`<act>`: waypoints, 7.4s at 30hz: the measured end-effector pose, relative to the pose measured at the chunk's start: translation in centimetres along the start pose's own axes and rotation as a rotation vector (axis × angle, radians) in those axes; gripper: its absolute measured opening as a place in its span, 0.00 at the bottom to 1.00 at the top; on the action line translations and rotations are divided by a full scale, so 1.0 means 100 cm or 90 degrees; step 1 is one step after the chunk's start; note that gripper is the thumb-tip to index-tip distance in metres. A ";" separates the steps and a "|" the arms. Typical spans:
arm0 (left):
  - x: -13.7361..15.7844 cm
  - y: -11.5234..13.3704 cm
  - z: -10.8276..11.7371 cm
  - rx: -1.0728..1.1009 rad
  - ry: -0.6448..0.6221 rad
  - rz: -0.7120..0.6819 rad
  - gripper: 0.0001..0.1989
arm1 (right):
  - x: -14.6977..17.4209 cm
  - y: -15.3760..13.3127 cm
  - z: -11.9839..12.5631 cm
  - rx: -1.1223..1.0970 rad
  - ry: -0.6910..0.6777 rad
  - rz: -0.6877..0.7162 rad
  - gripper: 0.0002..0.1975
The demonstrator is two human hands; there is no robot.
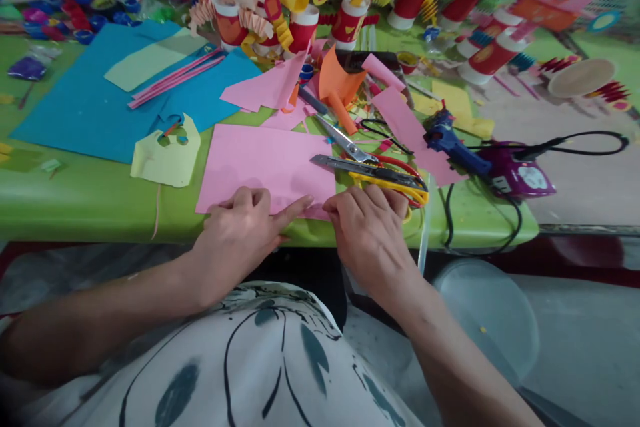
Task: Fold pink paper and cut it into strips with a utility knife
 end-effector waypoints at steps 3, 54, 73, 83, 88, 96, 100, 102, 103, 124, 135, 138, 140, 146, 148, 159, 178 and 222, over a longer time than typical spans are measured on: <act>0.000 0.000 0.001 0.020 0.021 0.006 0.44 | 0.001 0.002 -0.003 -0.010 -0.016 -0.033 0.10; 0.065 -0.038 -0.051 0.018 0.216 0.126 0.34 | 0.068 -0.009 -0.023 0.023 0.043 -0.035 0.40; 0.080 -0.030 -0.046 0.031 0.326 0.141 0.27 | 0.045 -0.053 0.020 0.091 0.193 -0.130 0.37; 0.073 -0.027 -0.050 0.164 0.562 -0.051 0.12 | -0.026 -0.118 -0.029 -0.039 0.145 0.022 0.16; 0.071 -0.028 -0.051 0.199 0.523 -0.011 0.24 | -0.001 -0.107 -0.029 -0.001 0.132 -0.037 0.20; 0.066 -0.026 -0.050 0.189 0.516 0.011 0.30 | 0.043 -0.073 -0.019 0.091 0.145 -0.186 0.20; 0.066 -0.024 -0.048 0.170 0.534 0.034 0.25 | 0.057 -0.065 -0.015 0.092 0.163 -0.195 0.20; 0.063 -0.022 -0.043 0.165 0.524 0.056 0.23 | 0.059 -0.063 -0.014 0.090 0.166 -0.192 0.19; 0.060 -0.021 -0.040 0.161 0.506 0.064 0.24 | 0.059 -0.062 -0.014 0.088 0.170 -0.189 0.19; -0.007 -0.020 0.003 0.412 0.356 -0.089 0.05 | 0.029 -0.001 -0.003 -0.093 0.159 -0.193 0.10; -0.025 -0.033 0.014 0.380 0.177 -0.087 0.10 | -0.003 -0.001 -0.018 -0.171 0.084 -0.133 0.10; -0.033 -0.031 0.018 0.353 0.158 -0.096 0.14 | -0.001 0.002 -0.019 -0.204 0.070 -0.133 0.09; -0.036 -0.030 0.020 0.327 0.159 -0.077 0.14 | 0.000 0.003 -0.019 -0.209 0.065 -0.135 0.10; -0.035 -0.025 0.017 0.290 0.189 -0.086 0.18 | 0.002 -0.003 -0.012 -0.108 0.067 -0.130 0.14; -0.030 -0.023 0.014 0.277 0.202 -0.105 0.16 | 0.006 -0.007 -0.009 -0.091 0.085 -0.108 0.10; -0.008 -0.015 0.011 0.298 0.256 -0.128 0.10 | 0.027 -0.003 -0.003 -0.126 0.137 -0.074 0.07; -0.028 -0.024 0.017 0.362 0.262 -0.060 0.08 | -0.002 -0.006 -0.012 -0.029 0.071 -0.171 0.10; 0.048 -0.048 -0.041 0.124 0.441 0.019 0.34 | 0.032 -0.029 -0.029 0.047 0.146 -0.029 0.36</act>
Point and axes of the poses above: each hand's wrist, its own x-axis away from the middle knuckle, its own z-axis out of the back of the hand, y = z × x, the point moved 7 cm from there along -x, towards the middle knuckle, and after that the axes turned 4 degrees about -y, right-handed, at the moved point
